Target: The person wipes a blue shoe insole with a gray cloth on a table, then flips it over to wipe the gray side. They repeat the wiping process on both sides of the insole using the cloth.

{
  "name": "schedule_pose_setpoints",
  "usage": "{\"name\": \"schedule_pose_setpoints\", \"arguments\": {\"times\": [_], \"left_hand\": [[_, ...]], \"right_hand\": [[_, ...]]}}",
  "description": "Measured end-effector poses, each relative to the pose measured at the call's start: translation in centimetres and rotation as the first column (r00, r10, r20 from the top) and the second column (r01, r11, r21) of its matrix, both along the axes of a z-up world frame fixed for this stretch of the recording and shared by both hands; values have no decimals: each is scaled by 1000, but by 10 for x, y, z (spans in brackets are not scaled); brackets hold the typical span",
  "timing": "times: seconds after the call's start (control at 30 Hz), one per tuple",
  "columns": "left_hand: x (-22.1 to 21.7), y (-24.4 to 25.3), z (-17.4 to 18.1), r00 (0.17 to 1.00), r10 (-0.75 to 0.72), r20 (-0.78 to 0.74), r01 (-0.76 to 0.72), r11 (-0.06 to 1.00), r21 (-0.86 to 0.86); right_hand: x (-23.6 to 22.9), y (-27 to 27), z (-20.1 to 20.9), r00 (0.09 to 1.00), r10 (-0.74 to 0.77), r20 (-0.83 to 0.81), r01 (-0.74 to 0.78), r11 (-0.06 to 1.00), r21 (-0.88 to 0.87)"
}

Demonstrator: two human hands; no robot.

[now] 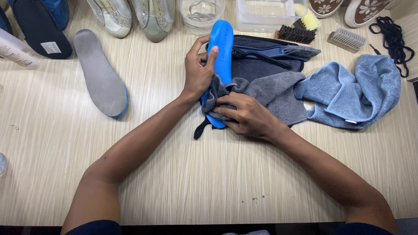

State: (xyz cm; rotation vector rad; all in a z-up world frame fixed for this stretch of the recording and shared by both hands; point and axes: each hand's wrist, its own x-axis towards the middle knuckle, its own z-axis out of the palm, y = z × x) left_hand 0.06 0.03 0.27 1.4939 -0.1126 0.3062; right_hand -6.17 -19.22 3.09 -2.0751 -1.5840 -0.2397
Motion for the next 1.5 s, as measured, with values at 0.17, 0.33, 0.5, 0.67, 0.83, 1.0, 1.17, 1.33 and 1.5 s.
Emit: {"name": "schedule_pose_setpoints", "arguments": {"times": [0.17,0.33,0.5,0.67,0.83,1.0,1.17,1.33,1.5], "left_hand": [[-9,-3,4,1000,-17,-26,17,1000,2],[-9,-4,6,998,-2,66,-3,997,76],[-12,-2,12,988,-140,66,137,989,48],[-6,2,4,944,-320,75,326,940,-98],[-5,5,-2,923,-384,26,383,910,-156],[-6,4,3,917,-390,-89,386,921,-58],[-6,6,12,904,-420,-83,406,901,-151],[-1,10,6,842,-539,25,539,842,-5],[-16,2,16,872,-490,15,480,847,-229]], "right_hand": [[-2,-4,12,988,74,-136,-64,995,72],[5,-10,9,985,72,-156,-51,990,133],[9,0,35,877,-411,-249,480,720,502],[18,2,21,893,-429,-135,442,892,97],[15,-8,8,960,-262,-102,269,961,59],[17,-11,-4,997,-71,-41,75,994,82],[14,-5,8,987,-127,95,128,992,0],[22,-1,-4,903,-342,258,348,937,24],[29,-4,8,807,-505,307,534,845,-15]]}}
